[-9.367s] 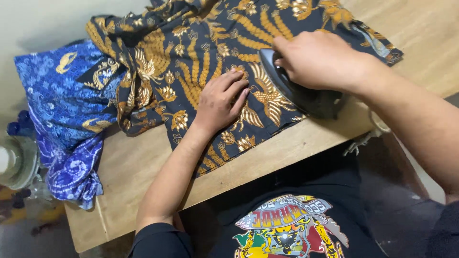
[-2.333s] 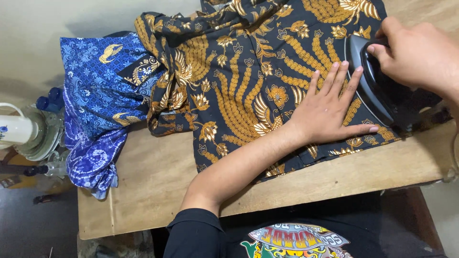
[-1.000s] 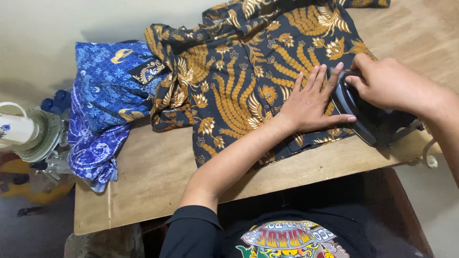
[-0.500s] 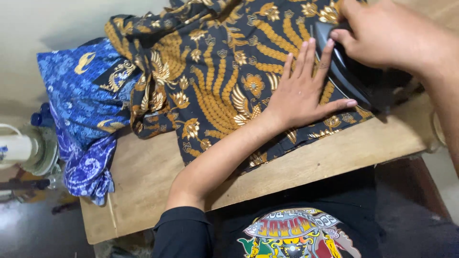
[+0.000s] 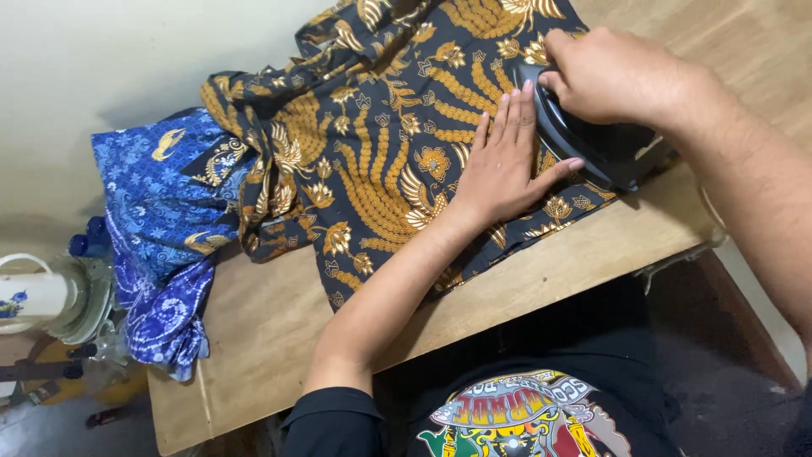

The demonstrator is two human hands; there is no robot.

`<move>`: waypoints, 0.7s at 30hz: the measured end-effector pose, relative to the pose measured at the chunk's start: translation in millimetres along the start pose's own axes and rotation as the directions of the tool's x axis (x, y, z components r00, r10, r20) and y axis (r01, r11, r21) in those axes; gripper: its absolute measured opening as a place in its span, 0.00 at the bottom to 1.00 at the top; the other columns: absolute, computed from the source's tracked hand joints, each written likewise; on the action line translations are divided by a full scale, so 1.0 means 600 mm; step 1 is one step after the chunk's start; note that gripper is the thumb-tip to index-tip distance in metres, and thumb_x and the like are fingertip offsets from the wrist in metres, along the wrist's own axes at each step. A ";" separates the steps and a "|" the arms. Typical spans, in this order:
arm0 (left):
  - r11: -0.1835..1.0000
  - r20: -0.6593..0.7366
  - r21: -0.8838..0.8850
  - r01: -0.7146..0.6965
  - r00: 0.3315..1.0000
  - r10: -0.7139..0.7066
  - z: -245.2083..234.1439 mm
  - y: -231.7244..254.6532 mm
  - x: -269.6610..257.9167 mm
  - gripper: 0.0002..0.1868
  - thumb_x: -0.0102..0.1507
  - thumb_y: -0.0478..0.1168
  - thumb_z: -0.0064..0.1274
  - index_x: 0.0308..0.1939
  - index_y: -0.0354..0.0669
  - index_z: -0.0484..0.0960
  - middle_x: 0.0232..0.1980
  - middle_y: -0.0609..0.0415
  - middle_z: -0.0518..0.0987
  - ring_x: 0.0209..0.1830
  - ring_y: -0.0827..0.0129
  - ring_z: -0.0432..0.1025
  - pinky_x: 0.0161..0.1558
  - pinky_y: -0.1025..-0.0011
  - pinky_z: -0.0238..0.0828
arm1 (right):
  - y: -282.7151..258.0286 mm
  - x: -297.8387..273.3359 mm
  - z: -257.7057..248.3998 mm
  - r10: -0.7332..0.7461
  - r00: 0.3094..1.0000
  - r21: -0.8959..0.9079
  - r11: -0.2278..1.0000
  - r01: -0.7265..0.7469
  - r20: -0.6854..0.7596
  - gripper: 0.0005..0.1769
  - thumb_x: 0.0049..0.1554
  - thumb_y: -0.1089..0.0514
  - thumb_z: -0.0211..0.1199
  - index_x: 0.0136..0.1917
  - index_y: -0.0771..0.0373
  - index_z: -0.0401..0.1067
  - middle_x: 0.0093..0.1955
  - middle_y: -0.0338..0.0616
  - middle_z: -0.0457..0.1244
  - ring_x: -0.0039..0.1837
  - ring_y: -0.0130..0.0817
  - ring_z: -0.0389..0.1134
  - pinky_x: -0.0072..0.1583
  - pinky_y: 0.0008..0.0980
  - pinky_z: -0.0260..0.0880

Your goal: Ironing and arranging a batik shirt on a wooden table.

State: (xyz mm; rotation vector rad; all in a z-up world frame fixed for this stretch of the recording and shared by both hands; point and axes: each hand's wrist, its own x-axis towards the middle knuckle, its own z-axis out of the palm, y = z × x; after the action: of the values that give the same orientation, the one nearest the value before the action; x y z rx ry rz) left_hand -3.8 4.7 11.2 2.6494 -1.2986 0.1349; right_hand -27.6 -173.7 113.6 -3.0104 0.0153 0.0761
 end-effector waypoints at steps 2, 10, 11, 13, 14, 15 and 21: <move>1.000 -0.014 0.009 0.000 1.000 0.000 0.007 -0.004 0.002 0.60 0.65 0.79 0.20 0.80 0.30 0.31 0.84 0.33 0.42 0.87 0.47 0.38 0.82 0.44 0.29 | 0.006 -0.004 0.010 -0.025 0.999 0.009 1.000 0.025 -0.036 0.16 0.72 0.51 0.50 0.62 0.66 0.67 0.48 0.64 0.71 0.43 0.61 0.76 0.45 0.56 0.80; 0.995 -0.191 0.040 -0.086 0.977 0.092 -0.023 -0.013 -0.052 0.49 0.68 0.77 0.23 0.82 0.47 0.47 0.79 0.40 0.66 0.82 0.51 0.59 0.78 0.50 0.51 | 0.014 -0.071 0.004 -0.030 1.000 0.073 0.997 0.030 0.000 0.16 0.70 0.50 0.51 0.59 0.65 0.67 0.46 0.67 0.70 0.44 0.70 0.73 0.46 0.62 0.74; 0.992 -0.122 -0.004 -0.128 0.984 0.126 -0.038 -0.017 -0.073 0.47 0.69 0.75 0.24 0.81 0.46 0.51 0.81 0.40 0.61 0.83 0.49 0.55 0.79 0.48 0.47 | 0.014 -0.080 -0.003 -0.011 0.999 0.035 0.999 0.009 0.034 0.15 0.71 0.49 0.51 0.59 0.63 0.66 0.43 0.64 0.71 0.40 0.64 0.74 0.43 0.58 0.74; 0.986 -0.053 -0.052 -0.157 0.987 0.155 -0.061 -0.032 -0.122 0.46 0.69 0.73 0.24 0.79 0.45 0.56 0.82 0.39 0.57 0.84 0.48 0.51 0.80 0.46 0.42 | 0.015 -0.089 -0.005 0.003 0.997 -0.003 1.000 -0.003 0.071 0.15 0.72 0.48 0.50 0.60 0.61 0.66 0.39 0.61 0.72 0.36 0.59 0.75 0.41 0.54 0.75; 0.976 -0.004 -0.079 -0.203 0.979 0.203 -0.069 -0.041 -0.145 0.42 0.71 0.69 0.24 0.79 0.46 0.59 0.83 0.42 0.54 0.84 0.50 0.46 0.80 0.47 0.37 | 0.019 -0.091 -0.004 -0.025 0.997 0.022 0.999 0.024 0.078 0.14 0.70 0.49 0.52 0.62 0.58 0.67 0.41 0.58 0.72 0.35 0.57 0.75 0.40 0.52 0.75; 0.963 0.043 -0.109 -0.246 0.967 0.252 -0.078 -0.050 -0.169 0.38 0.73 0.64 0.24 0.78 0.47 0.62 0.84 0.45 0.51 0.85 0.53 0.41 0.81 0.49 0.33 | 0.023 -0.092 -0.003 -0.054 0.995 0.047 0.998 0.050 0.085 0.15 0.67 0.50 0.54 0.64 0.56 0.68 0.43 0.54 0.73 0.35 0.56 0.75 0.39 0.50 0.75; 0.918 -0.159 -0.115 -0.380 0.919 0.361 -0.088 -0.070 -0.225 0.22 0.71 0.55 0.48 0.66 0.55 0.80 0.76 0.48 0.69 0.79 0.54 0.59 0.75 0.53 0.54 | 0.000 -0.076 -0.014 -0.244 0.938 0.039 0.970 0.242 0.247 0.12 0.62 0.47 0.56 0.58 0.45 0.72 0.38 0.41 0.74 0.35 0.44 0.75 0.41 0.42 0.75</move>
State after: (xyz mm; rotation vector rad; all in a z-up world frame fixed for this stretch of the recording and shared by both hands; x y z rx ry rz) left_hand -53.3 145.4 35.2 2.2068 -1.6809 0.2573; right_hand -72.9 -174.8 124.5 -2.9426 -0.3792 0.4288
